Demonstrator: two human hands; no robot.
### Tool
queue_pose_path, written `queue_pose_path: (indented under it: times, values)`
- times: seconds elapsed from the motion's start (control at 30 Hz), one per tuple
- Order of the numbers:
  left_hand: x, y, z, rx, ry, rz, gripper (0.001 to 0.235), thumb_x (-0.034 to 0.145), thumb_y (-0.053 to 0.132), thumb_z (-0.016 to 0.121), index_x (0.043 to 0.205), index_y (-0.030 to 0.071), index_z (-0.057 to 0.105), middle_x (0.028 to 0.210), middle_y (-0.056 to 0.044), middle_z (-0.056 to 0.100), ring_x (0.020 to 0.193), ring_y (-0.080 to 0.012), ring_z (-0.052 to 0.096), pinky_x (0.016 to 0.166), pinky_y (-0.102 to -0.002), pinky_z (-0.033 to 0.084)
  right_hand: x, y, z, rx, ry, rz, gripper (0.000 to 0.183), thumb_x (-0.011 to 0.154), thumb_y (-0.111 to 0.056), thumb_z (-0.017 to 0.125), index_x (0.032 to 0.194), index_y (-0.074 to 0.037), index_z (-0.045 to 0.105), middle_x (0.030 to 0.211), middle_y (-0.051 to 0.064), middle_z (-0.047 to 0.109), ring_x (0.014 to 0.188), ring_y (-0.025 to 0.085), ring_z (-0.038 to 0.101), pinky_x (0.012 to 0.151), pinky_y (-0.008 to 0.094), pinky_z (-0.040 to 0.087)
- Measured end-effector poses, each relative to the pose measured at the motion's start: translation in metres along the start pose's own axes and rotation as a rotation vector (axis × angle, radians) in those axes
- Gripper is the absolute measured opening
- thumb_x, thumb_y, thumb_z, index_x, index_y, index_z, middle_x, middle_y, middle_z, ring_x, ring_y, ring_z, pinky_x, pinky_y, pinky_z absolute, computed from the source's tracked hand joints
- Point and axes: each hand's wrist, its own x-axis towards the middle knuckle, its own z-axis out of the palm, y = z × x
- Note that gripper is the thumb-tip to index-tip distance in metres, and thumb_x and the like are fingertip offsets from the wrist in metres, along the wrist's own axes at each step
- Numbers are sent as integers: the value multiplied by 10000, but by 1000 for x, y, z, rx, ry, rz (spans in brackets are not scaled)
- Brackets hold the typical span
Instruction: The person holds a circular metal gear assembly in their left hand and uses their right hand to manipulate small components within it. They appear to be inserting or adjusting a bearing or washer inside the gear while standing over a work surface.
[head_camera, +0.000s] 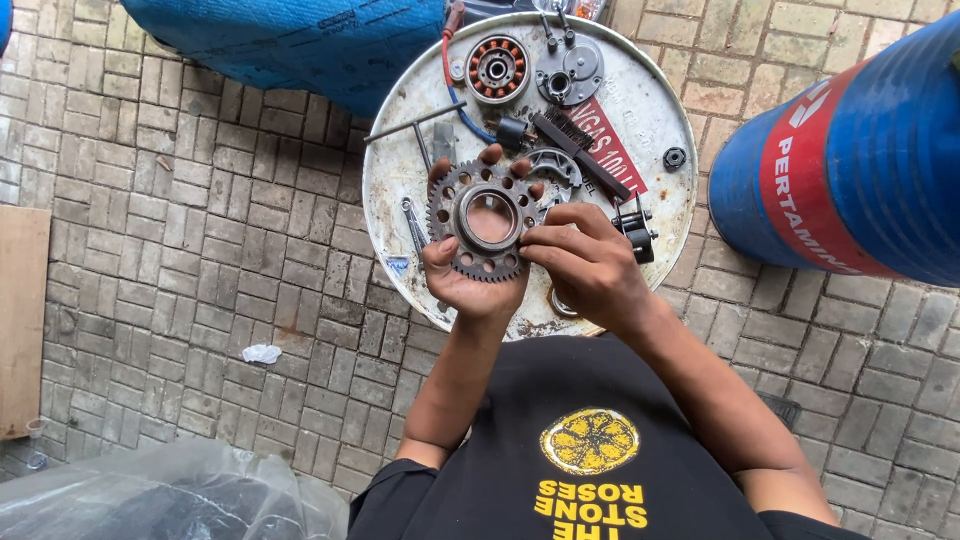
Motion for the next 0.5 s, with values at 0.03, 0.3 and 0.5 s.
queue_pose_path:
  times: [0.03, 0.3, 0.5]
  values:
    - [0, 0, -1, -1, -7, 2, 672, 853, 297, 490, 1513, 218, 394, 1524, -290, 394, 1380, -526, 436, 1115, -659, 428, -1, -1, 1, -2, 3, -6, 211, 986, 26, 632, 838, -62, 755, 931, 69, 760, 852, 268, 655, 809, 375, 580]
    - [-4, -2, 7, -31, 37, -43, 701, 823, 305, 473, 1512, 191, 404, 1488, -320, 414, 1348, -543, 463, 1071, -654, 467, 1, -5, -6, -68, -10, 23, 208, 981, -2, 656, 815, -79, 754, 906, 69, 756, 836, 260, 645, 812, 369, 576]
    - [-3, -2, 7, -12, 40, -38, 682, 830, 280, 478, 1504, 203, 409, 1489, -300, 425, 1351, -525, 469, 1077, -652, 460, -2, -3, -2, -66, 32, 60, 192, 990, 15, 636, 850, -53, 748, 936, 78, 758, 824, 270, 643, 792, 370, 574]
